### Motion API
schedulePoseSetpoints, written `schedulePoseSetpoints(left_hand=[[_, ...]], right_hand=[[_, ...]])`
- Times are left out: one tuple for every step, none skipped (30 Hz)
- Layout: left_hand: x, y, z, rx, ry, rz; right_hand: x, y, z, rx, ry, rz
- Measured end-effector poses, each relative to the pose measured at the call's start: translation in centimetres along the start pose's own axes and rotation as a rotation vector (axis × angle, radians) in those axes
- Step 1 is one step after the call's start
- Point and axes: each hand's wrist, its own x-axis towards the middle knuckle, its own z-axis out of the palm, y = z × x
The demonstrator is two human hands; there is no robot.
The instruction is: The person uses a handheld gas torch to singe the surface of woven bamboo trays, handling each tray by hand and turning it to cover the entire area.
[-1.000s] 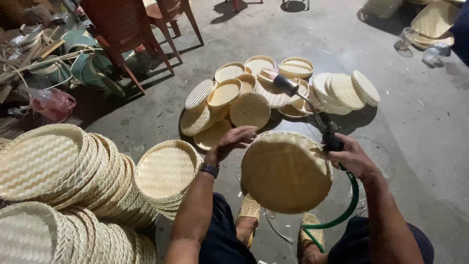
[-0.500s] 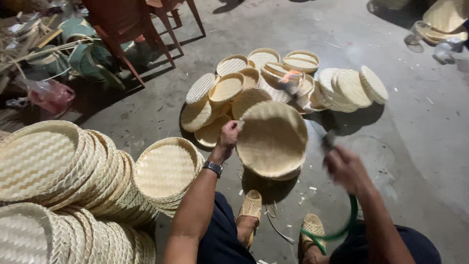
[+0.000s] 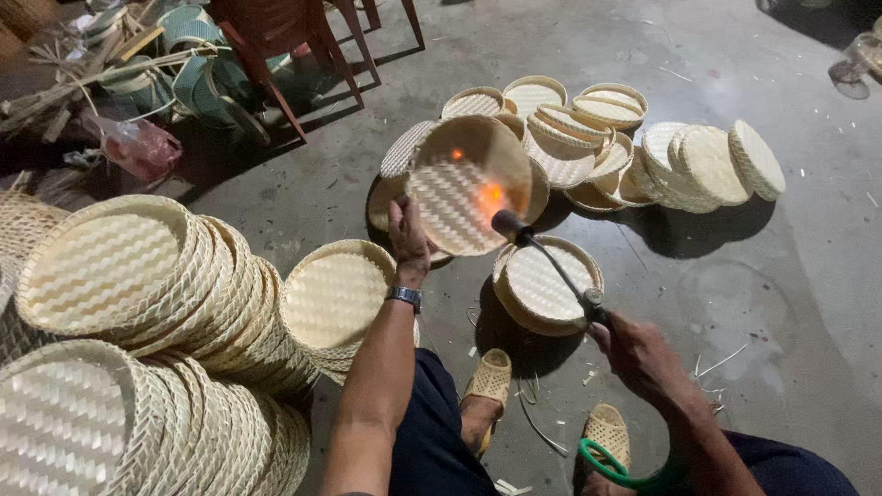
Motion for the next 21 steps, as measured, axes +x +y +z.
schedulePoseSetpoints(left_hand=[[0.0, 0.4, -0.2, 0.014, 0.008, 0.009], [0.0, 0.6, -0.4, 0.055, 0.018, 0.06], [-0.1, 0.8, -0.5, 0.097, 0.026, 0.109], [-0.1, 0.8, -0.7, 0.138, 0.035, 0.159], [0.0, 0.8, -0.8, 0.064, 0.064, 0.122], [0.3, 0.7, -0.9, -0.011, 0.094, 0.085], [0.3, 0.4, -1.0, -0.083, 0.125, 0.043], [0.3, 0.1, -1.2, -0.12, 0.137, 0.054], [0.6, -0.2, -1.2, -0.158, 0.147, 0.07], [0.9, -0.4, -1.3, -0.195, 0.153, 0.087], [1.1, -0.6, -1.5, -0.183, 0.163, 0.086], [1.3, -0.8, -1.6, -0.172, 0.172, 0.083], [1.5, -0.9, -1.6, -0.164, 0.181, 0.081], [1.5, -0.9, -1.6, -0.162, 0.18, 0.076], [1.5, -0.8, -1.6, -0.159, 0.18, 0.072], [1.4, -0.6, -1.6, -0.155, 0.184, 0.066], [1.2, -0.4, -1.5, -0.16, 0.178, 0.067], [1.1, 0.0, -1.5, -0.163, 0.169, 0.069], [0.8, 0.3, -1.4, -0.163, 0.157, 0.068], [0.6, 0.5, -1.4, -0.17, 0.149, 0.059], [0.5, 0.7, -1.3, -0.18, 0.14, 0.051]], right_hand=[[-0.1, 0.1, 0.0, 0.04, 0.005, 0.014], [-0.1, 0.2, 0.2, 0.029, -0.065, 0.045], [-0.1, 0.2, 0.5, 0.02, -0.133, 0.078], [0.0, 0.3, 0.7, 0.01, -0.201, 0.111], [0.3, 0.3, 1.0, -0.05, -0.153, 0.124], [0.7, 0.3, 1.1, -0.11, -0.105, 0.138], [0.7, 0.5, 1.2, -0.169, -0.061, 0.156], [0.6, 0.7, 1.2, -0.14, -0.037, 0.103], [0.6, 0.9, 1.0, -0.113, -0.008, 0.046], [0.6, 1.1, 0.9, -0.081, 0.023, -0.01], [0.6, 1.2, 0.9, -0.061, -0.012, 0.01], [0.6, 1.2, 0.9, -0.041, -0.047, 0.031], [0.6, 1.2, 0.9, -0.023, -0.08, 0.052], [0.9, 1.2, 0.8, -0.053, -0.041, 0.086], [1.3, 1.0, 0.7, -0.082, -0.004, 0.121], [1.5, 0.9, 0.6, -0.111, 0.029, 0.154], [1.6, 0.8, 0.3, -0.11, 0.039, 0.119], [1.7, 0.7, -0.1, -0.106, 0.051, 0.083], [1.8, 0.5, -0.4, -0.098, 0.062, 0.052], [1.9, 0.3, -0.4, -0.141, 0.066, 0.075], [2.0, 0.0, -0.4, -0.187, 0.071, 0.099]])
